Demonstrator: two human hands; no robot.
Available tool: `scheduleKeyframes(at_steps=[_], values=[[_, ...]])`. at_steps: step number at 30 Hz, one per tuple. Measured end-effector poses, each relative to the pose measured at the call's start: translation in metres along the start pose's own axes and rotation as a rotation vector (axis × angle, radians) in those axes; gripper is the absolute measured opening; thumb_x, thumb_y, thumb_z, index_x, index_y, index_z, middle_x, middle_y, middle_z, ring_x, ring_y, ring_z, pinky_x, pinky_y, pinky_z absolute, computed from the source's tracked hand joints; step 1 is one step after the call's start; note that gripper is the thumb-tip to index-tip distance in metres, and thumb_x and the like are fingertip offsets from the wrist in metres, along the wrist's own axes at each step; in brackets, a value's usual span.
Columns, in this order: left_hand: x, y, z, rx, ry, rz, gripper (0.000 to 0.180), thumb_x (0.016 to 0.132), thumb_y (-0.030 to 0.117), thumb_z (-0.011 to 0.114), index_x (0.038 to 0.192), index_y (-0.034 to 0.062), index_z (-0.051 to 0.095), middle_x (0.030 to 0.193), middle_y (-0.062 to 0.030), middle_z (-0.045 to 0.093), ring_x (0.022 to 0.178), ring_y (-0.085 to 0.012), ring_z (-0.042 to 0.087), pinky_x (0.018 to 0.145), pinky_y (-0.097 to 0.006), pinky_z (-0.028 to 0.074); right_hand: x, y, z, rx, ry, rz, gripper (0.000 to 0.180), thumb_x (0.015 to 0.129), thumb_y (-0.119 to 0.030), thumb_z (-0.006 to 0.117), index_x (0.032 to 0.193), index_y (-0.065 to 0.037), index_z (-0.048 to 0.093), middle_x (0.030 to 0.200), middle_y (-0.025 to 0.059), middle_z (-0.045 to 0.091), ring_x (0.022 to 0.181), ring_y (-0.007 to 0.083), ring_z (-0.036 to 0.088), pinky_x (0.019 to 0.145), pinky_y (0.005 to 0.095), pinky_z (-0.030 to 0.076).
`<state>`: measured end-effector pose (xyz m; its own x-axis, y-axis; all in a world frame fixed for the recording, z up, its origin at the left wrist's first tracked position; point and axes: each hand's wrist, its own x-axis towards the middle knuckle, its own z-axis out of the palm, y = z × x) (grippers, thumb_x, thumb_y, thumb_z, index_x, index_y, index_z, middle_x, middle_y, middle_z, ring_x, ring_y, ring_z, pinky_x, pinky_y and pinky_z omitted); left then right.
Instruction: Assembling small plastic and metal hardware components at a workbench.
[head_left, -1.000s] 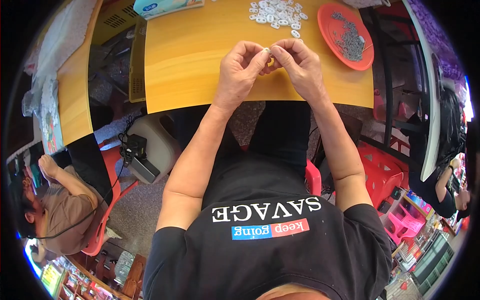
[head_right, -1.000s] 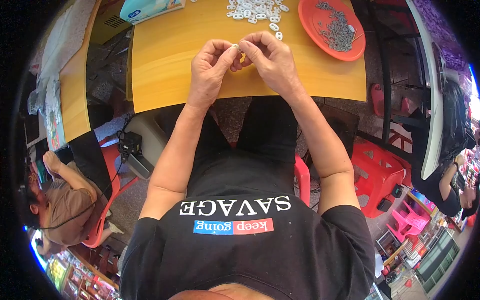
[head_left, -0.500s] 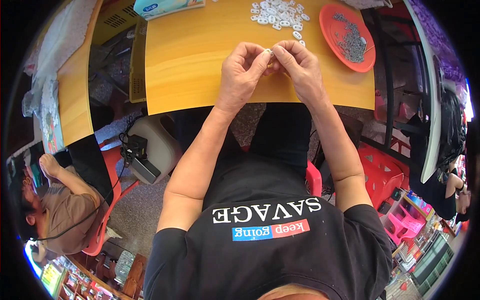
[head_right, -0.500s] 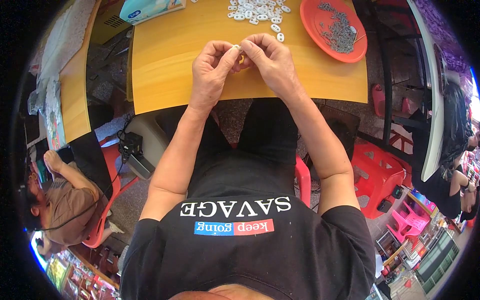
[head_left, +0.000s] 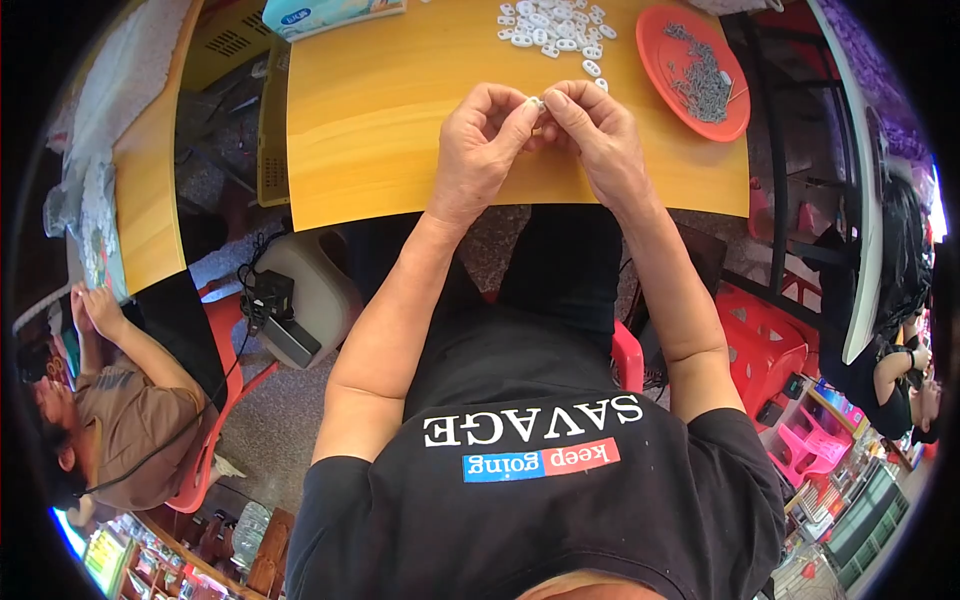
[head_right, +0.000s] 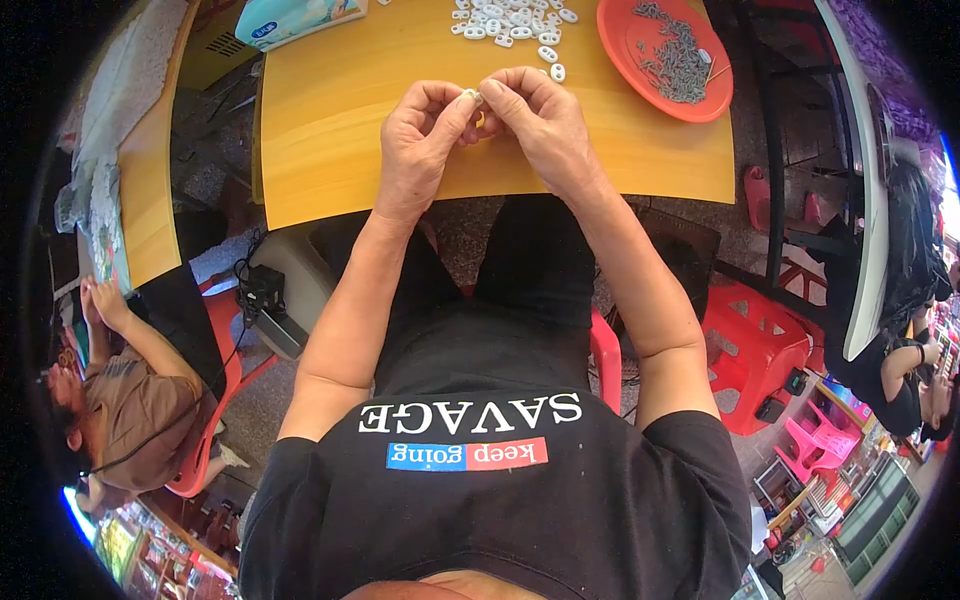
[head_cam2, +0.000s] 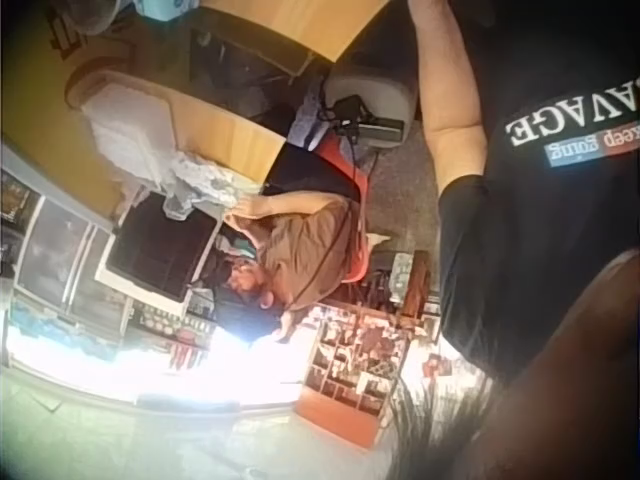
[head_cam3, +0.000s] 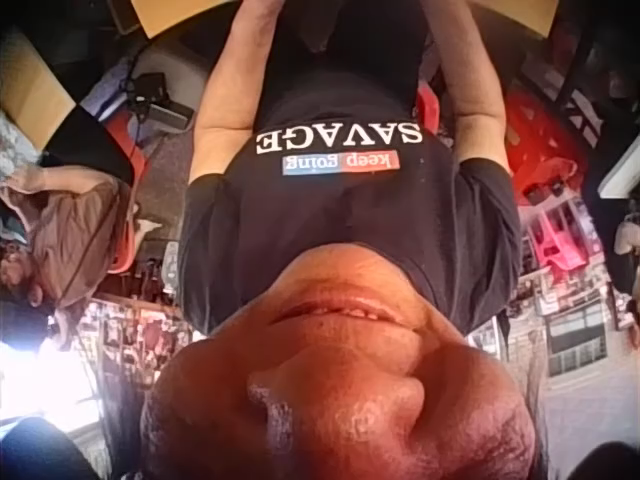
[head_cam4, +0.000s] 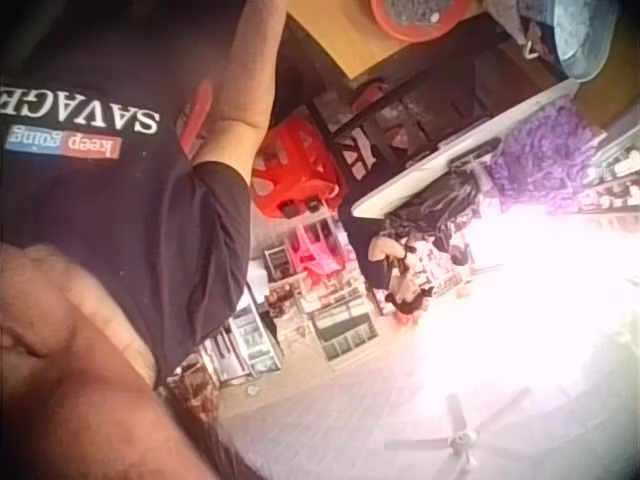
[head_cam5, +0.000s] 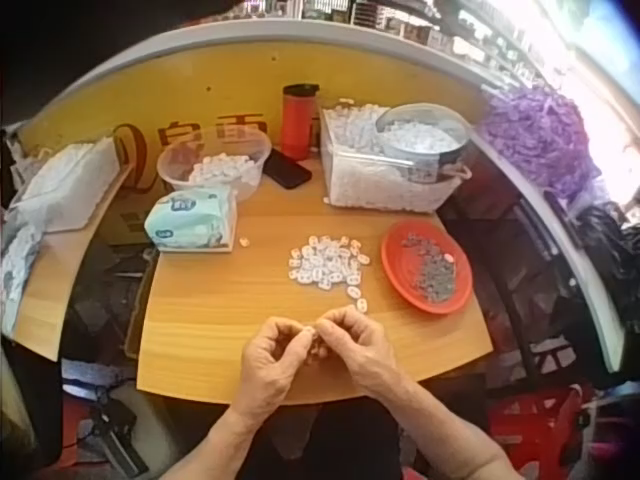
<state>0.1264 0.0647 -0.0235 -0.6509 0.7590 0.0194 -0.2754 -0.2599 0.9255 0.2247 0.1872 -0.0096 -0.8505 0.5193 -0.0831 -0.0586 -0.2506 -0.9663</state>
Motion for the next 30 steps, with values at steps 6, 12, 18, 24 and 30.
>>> scheduleKeyframes(at_steps=[6, 12, 18, 24, 30], values=[[-0.0008, 0.0021, 0.0008, -0.006, 0.004, -0.003, 0.013, 0.095, 0.013, 0.064, 0.098, 0.0011, 0.059, 0.085, -0.0033, 0.065, 0.073, -0.0077, 0.061, 0.068, -0.021, 0.051, 0.0017, 0.0011, 0.0018, -0.006, 0.011, -0.002, 0.023, 0.097, -0.021, 0.062, 0.101, 0.002, 0.061, 0.081, 0.0028, 0.062, 0.072, 0.0089, 0.060, 0.069, 0.0248, 0.053], [-0.0009, -0.0003, 0.0000, 0.005, 0.002, -0.011, 0.012, 0.095, 0.011, 0.064, 0.100, 0.0014, 0.059, 0.086, -0.0026, 0.063, 0.072, -0.0076, 0.059, 0.068, -0.021, 0.050, 0.0004, 0.0021, 0.0018, 0.019, 0.021, 0.007, 0.024, 0.097, -0.021, 0.062, 0.100, 0.002, 0.061, 0.082, 0.0027, 0.062, 0.073, 0.0084, 0.060, 0.069, 0.0244, 0.053], [-0.0007, 0.0005, 0.0001, 0.004, 0.006, 0.015, 0.014, 0.095, 0.015, 0.065, 0.095, 0.0012, 0.060, 0.083, -0.0033, 0.067, 0.074, -0.0076, 0.063, 0.067, -0.021, 0.052, 0.0010, 0.0037, 0.0024, -0.073, 0.043, -0.029, 0.024, 0.097, -0.022, 0.063, 0.100, 0.002, 0.060, 0.081, 0.0028, 0.062, 0.072, 0.0087, 0.060, 0.069, 0.0247, 0.054], [-0.0006, -0.0026, -0.0007, -0.009, 0.014, 0.011, 0.014, 0.095, 0.014, 0.065, 0.095, 0.0012, 0.060, 0.083, -0.0036, 0.067, 0.074, -0.0076, 0.063, 0.067, -0.021, 0.052, -0.0013, 0.0059, 0.0047, 0.056, 0.053, -0.009, 0.023, 0.097, -0.021, 0.062, 0.099, 0.002, 0.060, 0.082, 0.0029, 0.062, 0.073, 0.0089, 0.060, 0.068, 0.0253, 0.054], [-0.0015, -0.0032, -0.0006, -0.014, 0.000, 0.007, 0.012, 0.095, 0.012, 0.064, 0.098, 0.0014, 0.059, 0.086, -0.0036, 0.065, 0.074, -0.0078, 0.061, 0.068, -0.021, 0.052, -0.0006, 0.0057, 0.0027, -0.034, 0.046, -0.038, 0.023, 0.097, -0.020, 0.062, 0.099, 0.002, 0.060, 0.082, 0.0028, 0.062, 0.073, 0.0088, 0.060, 0.068, 0.0250, 0.054]])
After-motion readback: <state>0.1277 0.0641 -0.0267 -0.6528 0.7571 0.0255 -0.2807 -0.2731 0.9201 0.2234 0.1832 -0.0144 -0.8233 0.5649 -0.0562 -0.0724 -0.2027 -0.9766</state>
